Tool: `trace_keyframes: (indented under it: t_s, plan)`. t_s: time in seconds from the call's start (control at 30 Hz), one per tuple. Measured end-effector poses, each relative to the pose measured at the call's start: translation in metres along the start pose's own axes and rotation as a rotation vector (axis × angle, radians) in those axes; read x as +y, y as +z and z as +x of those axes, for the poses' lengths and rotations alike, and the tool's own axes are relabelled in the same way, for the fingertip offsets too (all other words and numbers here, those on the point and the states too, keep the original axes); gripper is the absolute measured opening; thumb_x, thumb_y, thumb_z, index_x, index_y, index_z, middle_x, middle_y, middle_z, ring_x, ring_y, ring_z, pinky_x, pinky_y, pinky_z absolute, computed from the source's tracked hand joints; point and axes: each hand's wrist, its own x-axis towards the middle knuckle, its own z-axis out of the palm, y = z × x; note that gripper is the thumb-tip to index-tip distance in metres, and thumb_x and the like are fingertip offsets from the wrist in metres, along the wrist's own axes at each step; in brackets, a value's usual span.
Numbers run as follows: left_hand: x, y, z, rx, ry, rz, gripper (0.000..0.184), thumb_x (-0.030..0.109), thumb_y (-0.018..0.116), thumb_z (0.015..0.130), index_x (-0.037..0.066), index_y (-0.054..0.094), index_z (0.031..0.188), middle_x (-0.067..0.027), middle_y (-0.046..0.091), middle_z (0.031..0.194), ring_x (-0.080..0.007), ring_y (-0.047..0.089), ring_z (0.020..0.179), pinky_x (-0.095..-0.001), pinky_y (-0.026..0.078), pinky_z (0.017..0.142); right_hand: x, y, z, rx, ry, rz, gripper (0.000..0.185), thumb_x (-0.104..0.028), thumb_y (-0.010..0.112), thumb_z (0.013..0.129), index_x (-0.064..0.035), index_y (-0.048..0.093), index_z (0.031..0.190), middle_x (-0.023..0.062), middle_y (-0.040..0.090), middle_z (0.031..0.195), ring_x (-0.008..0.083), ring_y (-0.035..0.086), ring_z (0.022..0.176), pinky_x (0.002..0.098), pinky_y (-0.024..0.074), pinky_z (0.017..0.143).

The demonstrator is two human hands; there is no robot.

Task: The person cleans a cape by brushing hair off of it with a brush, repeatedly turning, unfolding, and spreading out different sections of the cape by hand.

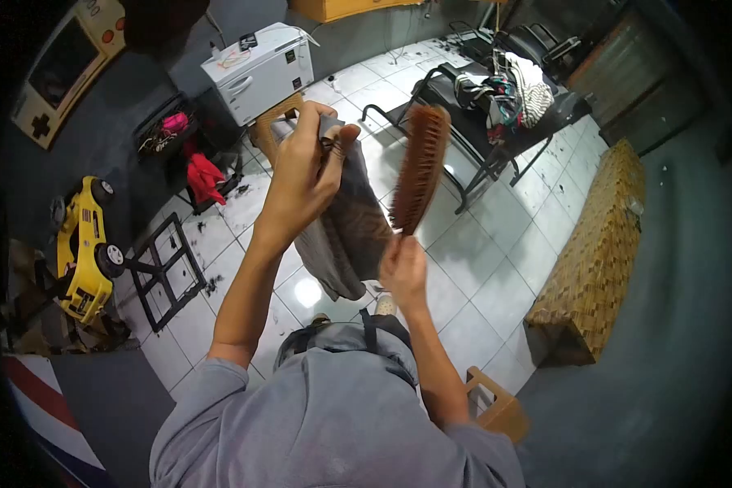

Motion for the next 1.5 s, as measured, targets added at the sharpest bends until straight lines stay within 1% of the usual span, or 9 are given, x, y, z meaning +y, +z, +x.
trace_keyframes:
  t_s: [0.1,0.2,0.33,0.57,0.77,0.97,1.13,1.27,1.5]
  plan:
    - [0.003,0.009,-0.002,0.089,0.097,-0.053,0.017,-0.002,0.052,0.085,0.000,0.038,0.095,-0.0206,0.062,0.080,-0.0355,0.063,0.075,-0.0361,0.047,0.062,0.028,0.006,-0.008,-0.169,0.061,-0.150,0.048,-0.050,0.035,0.095,-0.0080,0.040,0.071,0.0000,0.033,0.053,0.0095,0.032,0.041,0.0256,0.0283,0.038]
    - [0.008,0.001,0.000,0.247,0.144,-0.203,0.017,-0.003,0.051,0.087,0.002,0.037,0.096,-0.0104,0.056,0.078,-0.0142,0.057,0.068,-0.0245,0.044,0.060,0.099,-0.026,-0.008,-0.232,-0.113,-0.795,0.042,-0.040,0.036,0.097,-0.0027,0.048,0.080,0.0138,0.053,0.065,0.0292,0.050,0.051,0.0376,0.0427,0.051]
    - [0.009,-0.016,0.002,0.408,0.173,-0.331,0.012,0.007,0.050,0.093,0.003,0.038,0.095,-0.0024,0.048,0.080,-0.0067,0.044,0.069,-0.0190,0.038,0.063,0.209,-0.133,-0.039,-0.569,0.390,-1.518,0.047,-0.036,0.030,0.096,0.0010,0.058,0.101,0.0238,0.062,0.095,0.0410,0.058,0.092,0.0482,0.0454,0.079]
    - [-0.003,-0.003,-0.004,0.441,0.270,-0.130,0.011,0.010,0.046,0.095,0.003,0.039,0.091,-0.0063,0.052,0.085,-0.0106,0.052,0.085,-0.0232,0.039,0.080,0.231,-0.209,-0.017,-0.139,0.385,-1.477,0.060,-0.044,0.028,0.095,0.0041,0.063,0.085,0.0275,0.063,0.080,0.0411,0.062,0.066,0.0484,0.0484,0.064]
    - [0.006,0.021,-0.009,0.082,0.026,-0.406,0.013,-0.001,0.042,0.093,0.005,0.030,0.095,-0.0089,0.050,0.087,-0.0139,0.056,0.081,-0.0238,0.045,0.063,0.016,-0.037,-0.001,0.074,0.255,-0.103,0.041,-0.041,0.035,0.096,-0.0074,0.043,0.074,-0.0004,0.037,0.051,0.0120,0.037,0.041,0.0277,0.0313,0.039]
    - [0.027,0.032,-0.003,0.248,0.042,-0.684,0.014,0.003,0.041,0.094,0.006,0.028,0.098,-0.0070,0.046,0.084,-0.0119,0.046,0.070,-0.0233,0.041,0.068,0.065,-0.001,-0.028,-0.087,-0.164,-0.463,0.042,-0.041,0.032,0.098,-0.0022,0.046,0.088,0.0035,0.048,0.058,0.0157,0.045,0.045,0.0304,0.0365,0.043]
    - [0.022,-0.001,0.010,0.283,0.272,-0.625,0.041,-0.009,0.044,0.070,0.006,0.025,0.103,-0.0132,0.040,0.099,-0.0158,0.044,0.090,-0.0294,0.038,0.085,0.204,-0.123,-0.061,-0.320,0.432,-1.481,0.036,-0.032,0.038,0.093,-0.0035,0.057,0.104,0.0231,0.063,0.093,0.0411,0.060,0.088,0.0491,0.0478,0.073]
    - [0.020,-0.010,0.006,0.262,0.169,-0.694,0.048,-0.012,0.045,0.073,0.005,0.024,0.113,-0.0107,0.038,0.105,-0.0142,0.043,0.090,-0.0296,0.036,0.092,0.239,-0.216,-0.097,-0.282,0.682,-1.571,0.050,-0.039,0.035,0.092,0.0008,0.065,0.086,0.0272,0.062,0.090,0.0423,0.060,0.083,0.0503,0.0458,0.078]
    - [0.002,0.003,-0.005,-0.251,0.174,-0.316,0.058,-0.014,0.053,0.077,0.006,0.025,0.124,-0.0100,0.047,0.107,-0.0121,0.050,0.094,-0.0250,0.043,0.080,0.083,-0.115,-0.017,0.260,0.355,-0.482,0.051,-0.042,0.027,0.097,-0.0071,0.045,0.066,0.0025,0.047,0.051,0.0167,0.045,0.040,0.0319,0.0353,0.038]
